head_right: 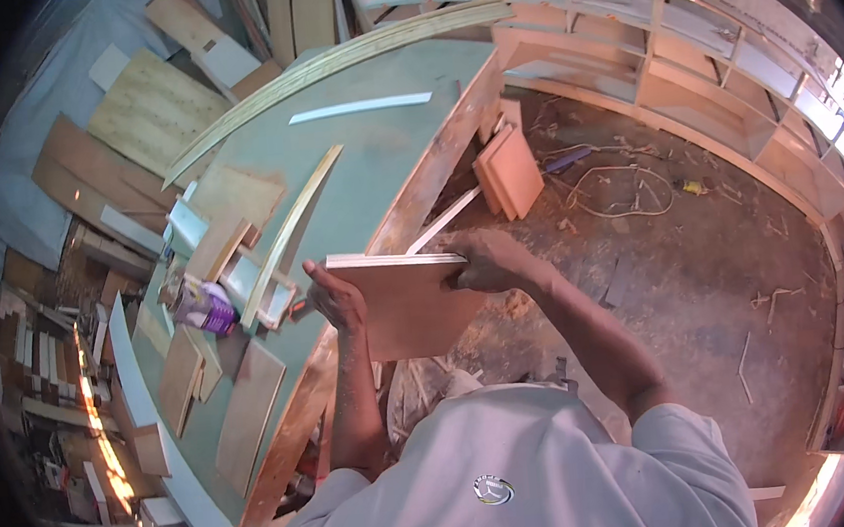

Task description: The person applies edge banding to wooden boards by pressing edge strips along the board edges by hand and trimming the excess strip using a utility knife.

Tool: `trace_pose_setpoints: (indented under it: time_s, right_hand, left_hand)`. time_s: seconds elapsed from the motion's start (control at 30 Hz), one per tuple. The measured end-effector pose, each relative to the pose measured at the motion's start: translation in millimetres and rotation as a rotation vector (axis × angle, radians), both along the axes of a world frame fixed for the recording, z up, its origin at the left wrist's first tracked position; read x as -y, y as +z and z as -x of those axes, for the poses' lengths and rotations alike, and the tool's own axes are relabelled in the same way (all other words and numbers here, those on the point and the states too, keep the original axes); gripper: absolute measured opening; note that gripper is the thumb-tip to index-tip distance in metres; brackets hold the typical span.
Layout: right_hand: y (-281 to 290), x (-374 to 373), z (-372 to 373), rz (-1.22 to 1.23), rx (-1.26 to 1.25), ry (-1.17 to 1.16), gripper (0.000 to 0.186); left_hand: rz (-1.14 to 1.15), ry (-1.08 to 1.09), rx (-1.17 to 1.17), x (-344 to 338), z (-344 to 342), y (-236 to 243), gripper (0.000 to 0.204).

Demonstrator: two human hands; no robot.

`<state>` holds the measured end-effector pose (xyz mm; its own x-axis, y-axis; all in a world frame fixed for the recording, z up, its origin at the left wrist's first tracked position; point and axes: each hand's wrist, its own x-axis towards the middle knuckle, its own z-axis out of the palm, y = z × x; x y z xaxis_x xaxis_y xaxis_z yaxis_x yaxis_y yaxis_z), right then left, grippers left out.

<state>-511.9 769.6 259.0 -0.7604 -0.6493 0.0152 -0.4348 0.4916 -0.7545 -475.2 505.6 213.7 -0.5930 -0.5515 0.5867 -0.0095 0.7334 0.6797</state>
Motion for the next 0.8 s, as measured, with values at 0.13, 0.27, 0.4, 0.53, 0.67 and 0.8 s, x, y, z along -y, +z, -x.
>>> trace_pose_setpoints:
  time_s: [0.13, 0.27, 0.4, 0.53, 0.67, 0.8]
  right_hand:
    - [8, -82, 31, -0.107, -0.073, -0.155, 0.040]
    - [-17, -144, 64, -0.245, -0.180, -0.258, 0.038]
    - [-49, -195, 111, -0.377, -0.231, -0.242, 0.030]
    - [-86, -253, 171, -0.519, -0.191, -0.176, 0.026]
    - [-113, -294, 238, -0.553, -0.153, -0.099, 0.028]
    - [-151, -348, 303, -0.509, -0.132, -0.099, 0.026]
  left_hand:
    - [-0.253, -0.164, 0.024, -84, 39, -11, 0.065]
    - [-0.433, -0.491, 0.119, -140, 85, -54, 0.055]
    - [-0.504, -0.617, 0.248, -186, 132, -103, 0.046]
    - [-0.710, -0.741, 0.487, -224, 180, -143, 0.048]
    - [-1.111, -0.552, 0.580, -237, 238, -240, 0.051]
    - [-0.542, -0.458, 0.852, -229, 271, -300, 0.052]
